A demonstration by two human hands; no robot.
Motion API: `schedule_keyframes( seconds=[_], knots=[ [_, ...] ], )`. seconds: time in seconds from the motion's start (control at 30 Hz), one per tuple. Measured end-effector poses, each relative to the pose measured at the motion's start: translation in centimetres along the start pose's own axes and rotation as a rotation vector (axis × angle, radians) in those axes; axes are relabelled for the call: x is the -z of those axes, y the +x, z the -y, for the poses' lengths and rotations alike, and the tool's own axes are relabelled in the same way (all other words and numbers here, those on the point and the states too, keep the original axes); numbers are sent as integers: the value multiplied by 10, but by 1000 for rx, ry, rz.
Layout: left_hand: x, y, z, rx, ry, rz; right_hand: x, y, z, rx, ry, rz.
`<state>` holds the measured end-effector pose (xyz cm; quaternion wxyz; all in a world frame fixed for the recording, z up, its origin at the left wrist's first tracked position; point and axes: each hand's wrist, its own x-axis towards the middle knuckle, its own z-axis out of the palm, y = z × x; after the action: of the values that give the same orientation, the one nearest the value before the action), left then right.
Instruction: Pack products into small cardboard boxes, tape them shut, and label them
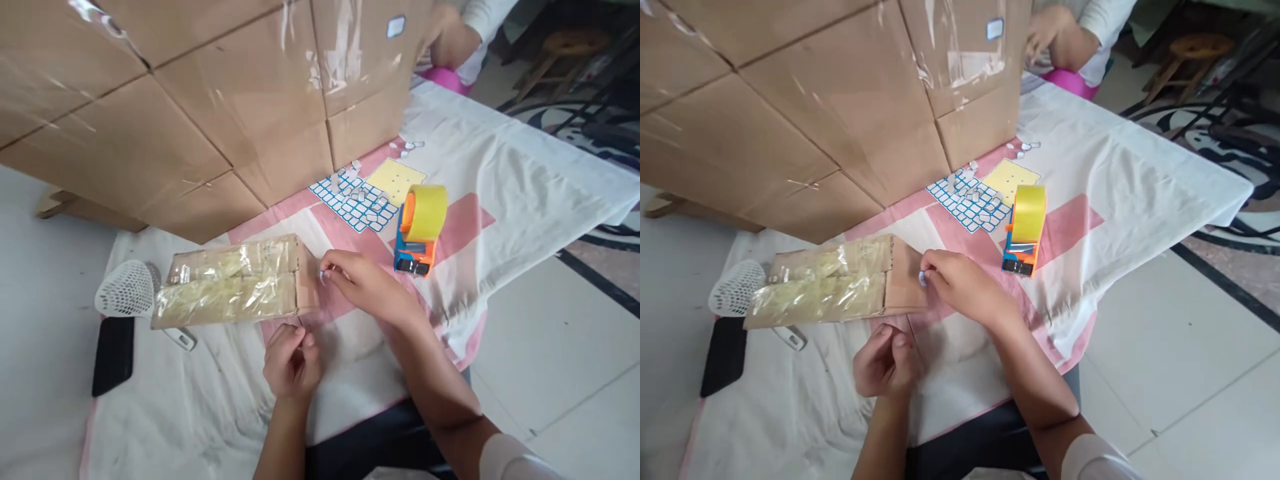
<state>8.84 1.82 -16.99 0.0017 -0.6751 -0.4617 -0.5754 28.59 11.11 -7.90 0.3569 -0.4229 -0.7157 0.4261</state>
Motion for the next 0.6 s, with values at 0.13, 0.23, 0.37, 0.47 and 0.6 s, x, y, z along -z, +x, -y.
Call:
schedule_keyframes(
  seconds=[0.13, 0.23, 0.37, 0.47, 0.6],
  knots=[
    [-3, 2, -4, -60, 61, 81, -2, -3, 1, -24, 38, 10],
    [-2, 4, -5, -73, 122, 119, 1, -5, 3, -7, 119, 44],
    [0, 7, -6, -77, 191, 168, 4, -8, 3, 39, 191, 108],
    [0, 8, -8, -80, 238, 154, 3, -10, 3, 39, 158, 130],
    [4, 7, -12, 48, 325, 172, 2, -13, 4, 96, 114, 193]
  ],
)
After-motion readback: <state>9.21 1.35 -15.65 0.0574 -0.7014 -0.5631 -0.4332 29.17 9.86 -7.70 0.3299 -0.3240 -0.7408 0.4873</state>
